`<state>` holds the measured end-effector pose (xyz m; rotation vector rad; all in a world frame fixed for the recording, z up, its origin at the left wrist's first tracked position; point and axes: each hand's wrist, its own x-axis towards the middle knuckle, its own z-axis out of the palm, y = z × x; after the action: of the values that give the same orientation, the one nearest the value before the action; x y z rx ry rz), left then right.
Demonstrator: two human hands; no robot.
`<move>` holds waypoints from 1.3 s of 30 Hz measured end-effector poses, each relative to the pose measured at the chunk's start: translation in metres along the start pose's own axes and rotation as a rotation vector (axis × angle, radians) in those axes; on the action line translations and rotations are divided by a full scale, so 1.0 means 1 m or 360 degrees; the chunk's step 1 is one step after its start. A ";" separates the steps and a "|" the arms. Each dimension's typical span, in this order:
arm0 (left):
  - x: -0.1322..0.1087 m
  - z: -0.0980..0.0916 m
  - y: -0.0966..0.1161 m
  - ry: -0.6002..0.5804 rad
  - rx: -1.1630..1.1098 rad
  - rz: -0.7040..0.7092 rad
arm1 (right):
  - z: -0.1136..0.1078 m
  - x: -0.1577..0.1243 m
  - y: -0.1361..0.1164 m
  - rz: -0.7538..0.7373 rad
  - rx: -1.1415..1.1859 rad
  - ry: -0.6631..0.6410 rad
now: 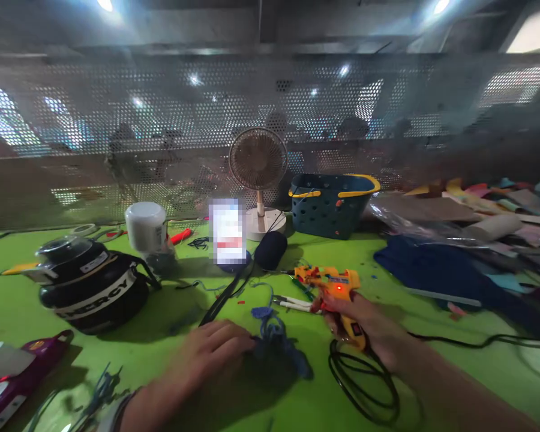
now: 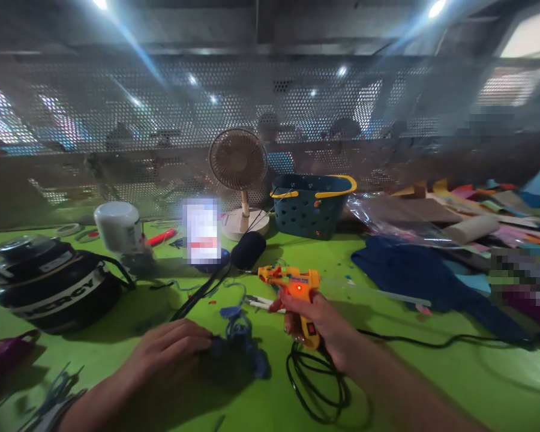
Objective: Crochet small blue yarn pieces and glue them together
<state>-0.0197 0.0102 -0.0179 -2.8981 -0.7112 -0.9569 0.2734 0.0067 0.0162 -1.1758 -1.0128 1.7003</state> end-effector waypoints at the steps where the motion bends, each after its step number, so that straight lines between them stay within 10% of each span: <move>1: 0.001 -0.001 0.001 -0.0030 -0.0029 -0.0006 | 0.000 0.000 0.000 0.0000 0.0003 -0.0012; 8: 0.011 -0.020 0.013 -0.0124 -0.0206 -0.0137 | -0.003 0.001 -0.003 -0.0228 0.0091 -0.0070; 17: 0.018 -0.014 0.000 0.0315 -0.0263 -0.0358 | 0.015 -0.001 -0.018 -0.0274 0.0281 -0.0189; 25: 0.059 -0.025 0.018 0.0111 -0.0507 -0.0826 | 0.033 0.009 -0.021 -0.0345 0.0462 -0.0300; 39: 0.093 0.016 0.050 -0.0096 -0.1516 -0.1200 | 0.053 0.010 -0.008 -0.0470 0.0344 -0.0420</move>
<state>0.0767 0.0062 0.0288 -3.4386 -1.8830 -1.6345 0.2217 0.0102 0.0331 -0.6399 -1.0693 1.7024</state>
